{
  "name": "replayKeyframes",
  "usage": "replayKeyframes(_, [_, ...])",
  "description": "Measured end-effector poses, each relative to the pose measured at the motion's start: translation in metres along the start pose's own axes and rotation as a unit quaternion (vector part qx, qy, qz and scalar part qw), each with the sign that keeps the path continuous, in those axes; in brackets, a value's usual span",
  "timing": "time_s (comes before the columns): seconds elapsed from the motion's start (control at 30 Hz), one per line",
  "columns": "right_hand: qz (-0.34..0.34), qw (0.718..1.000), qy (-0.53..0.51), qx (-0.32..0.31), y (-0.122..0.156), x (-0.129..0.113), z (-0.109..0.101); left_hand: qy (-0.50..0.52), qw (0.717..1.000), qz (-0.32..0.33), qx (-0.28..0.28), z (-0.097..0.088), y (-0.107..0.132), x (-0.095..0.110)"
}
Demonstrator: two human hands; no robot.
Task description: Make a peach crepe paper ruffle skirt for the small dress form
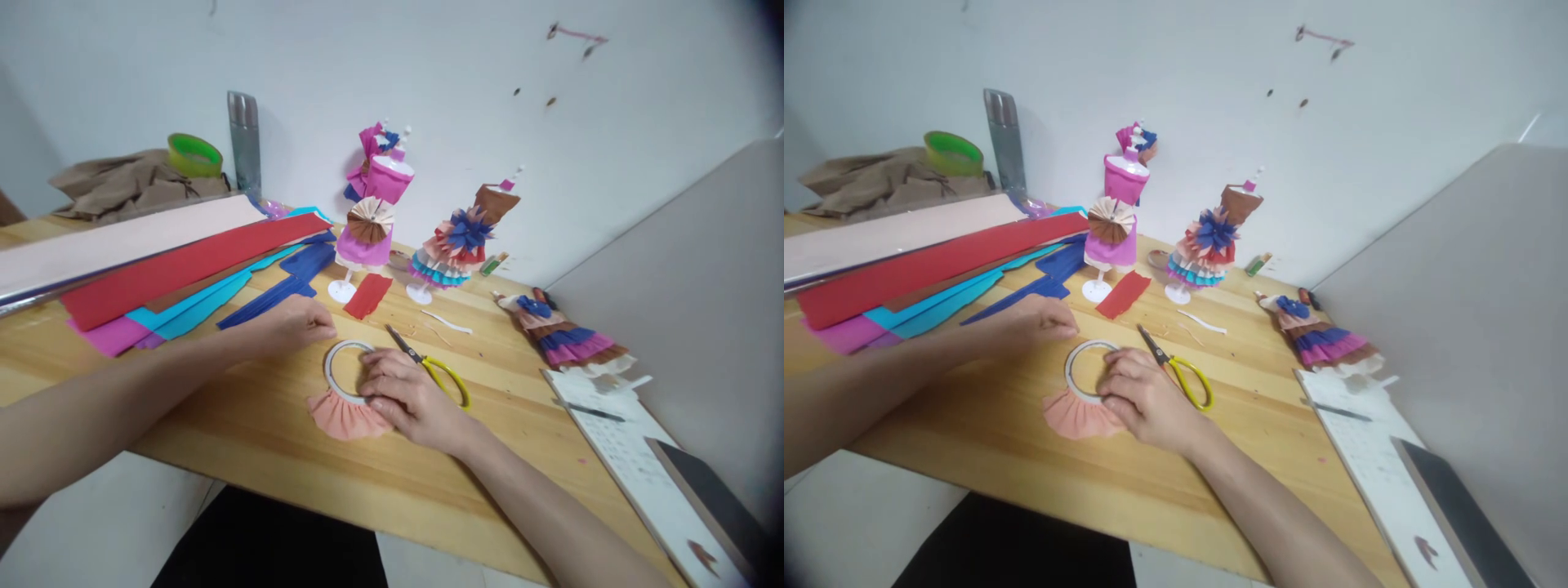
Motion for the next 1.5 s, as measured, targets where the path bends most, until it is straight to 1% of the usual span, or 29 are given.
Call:
replayKeyframes(0.1, [0.002,1.000,0.009,-0.003,0.000,-0.002,0.001,-0.032,0.999,-0.013,-0.034,0.005,0.002,0.002])
replayKeyframes(0.2, [0.003,1.000,0.014,0.003,0.000,-0.003,0.004,-0.032,0.998,-0.011,-0.053,0.009,0.005,0.006])
replayKeyframes(0.3, [0.006,0.999,0.013,0.036,0.001,-0.004,0.006,-0.005,0.998,-0.033,-0.046,0.010,0.006,0.008])
replayKeyframes(0.5, [0.046,0.994,0.018,0.102,0.002,-0.006,0.005,0.078,0.989,-0.121,-0.023,0.011,0.003,0.005])
replayKeyframes(0.57, [0.053,0.990,0.026,0.127,0.003,-0.007,0.003,0.146,0.977,-0.156,-0.014,0.013,0.001,0.004])
replayKeyframes(0.63, [0.060,0.986,0.035,0.151,0.003,-0.007,0.002,0.236,0.952,-0.197,-0.012,0.017,0.001,0.002])
replayKeyframes(0.73, [0.076,0.980,0.047,0.179,0.003,-0.008,0.002,0.341,0.908,-0.237,-0.056,0.023,0.001,0.002])
replayKeyframes(0.83, [0.083,0.974,0.058,0.201,0.002,-0.009,0.001,0.395,0.880,-0.241,-0.103,0.026,0.002,0.002])
replayKeyframes(0.97, [0.082,0.973,0.069,0.205,0.002,-0.009,0.002,0.430,0.861,-0.233,-0.137,0.027,0.004,0.002])
replayKeyframes(1.03, [0.077,0.974,0.079,0.198,0.002,-0.008,0.003,0.437,0.862,-0.215,-0.142,0.028,0.006,0.004])
replayKeyframes(1.1, [0.076,0.974,0.089,0.192,0.003,-0.007,0.004,0.429,0.869,-0.202,-0.144,0.028,0.007,0.006])
replayKeyframes(1.2, [0.078,0.974,0.096,0.188,0.004,-0.006,0.004,0.409,0.877,-0.207,-0.143,0.026,0.008,0.010])
replayKeyframes(1.33, [0.081,0.974,0.102,0.185,0.005,-0.005,0.005,0.431,0.867,-0.213,-0.128,0.023,0.008,0.013])
replayKeyframes(1.4, [0.082,0.974,0.105,0.185,0.005,-0.004,0.005,0.435,0.864,-0.215,-0.136,0.022,0.008,0.013])
replayKeyframes(1.5, [0.083,0.974,0.106,0.184,0.005,-0.003,0.005,0.390,0.880,-0.219,-0.160,0.020,0.008,0.012])
Point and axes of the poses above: each hand's wrist, its own y-axis away from the middle knuckle, its own z-axis out of the palm, x = y × z, the point moved 1 cm from there along -y, towards the middle knuckle, and after that the axes turned 2 degrees about -z, right-handed, at the moved point
